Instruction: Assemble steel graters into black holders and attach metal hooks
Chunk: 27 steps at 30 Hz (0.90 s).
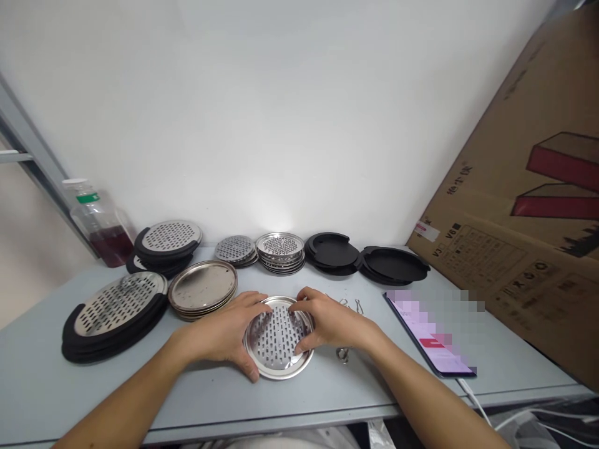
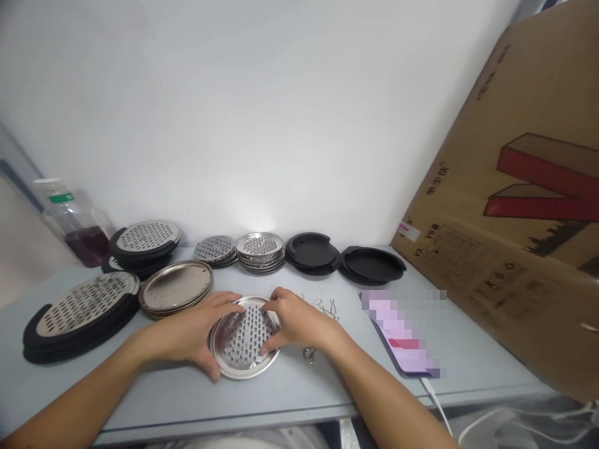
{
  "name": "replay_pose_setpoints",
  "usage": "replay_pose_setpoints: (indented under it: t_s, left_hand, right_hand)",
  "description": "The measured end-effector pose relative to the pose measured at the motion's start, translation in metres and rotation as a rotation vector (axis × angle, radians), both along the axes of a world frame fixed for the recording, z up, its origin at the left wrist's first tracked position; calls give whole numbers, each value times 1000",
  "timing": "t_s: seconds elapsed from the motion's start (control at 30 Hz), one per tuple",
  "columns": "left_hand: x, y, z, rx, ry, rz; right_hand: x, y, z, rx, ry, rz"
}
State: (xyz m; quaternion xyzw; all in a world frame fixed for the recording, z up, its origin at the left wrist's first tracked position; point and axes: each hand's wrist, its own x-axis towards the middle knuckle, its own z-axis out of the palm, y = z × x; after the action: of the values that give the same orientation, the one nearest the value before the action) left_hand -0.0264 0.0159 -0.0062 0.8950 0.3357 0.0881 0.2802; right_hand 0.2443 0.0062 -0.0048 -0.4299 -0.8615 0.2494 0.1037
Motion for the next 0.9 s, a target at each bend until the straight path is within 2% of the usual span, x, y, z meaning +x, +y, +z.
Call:
replay_pose_setpoints:
  t_s: [0.23,0.3,0.43,0.53,0.9]
  left_hand:
    - [-1,1,-1,16,6,-8]
    - [-2,1,-3,23,8,-7]
    - [-3,2,-7,25,37,12]
    - [-2,2,-9,20,60,33]
    - [-3,2,-10,13,53,50]
  right_hand:
    - [8,6,2,19,96,-5]
    - [7,13,-1,107,175,-100]
    - [-4,35,-9,398,245,-333]
    - [-14,52,-12,483,237,-402]
    - [-30,90,-3,525,97,-484]
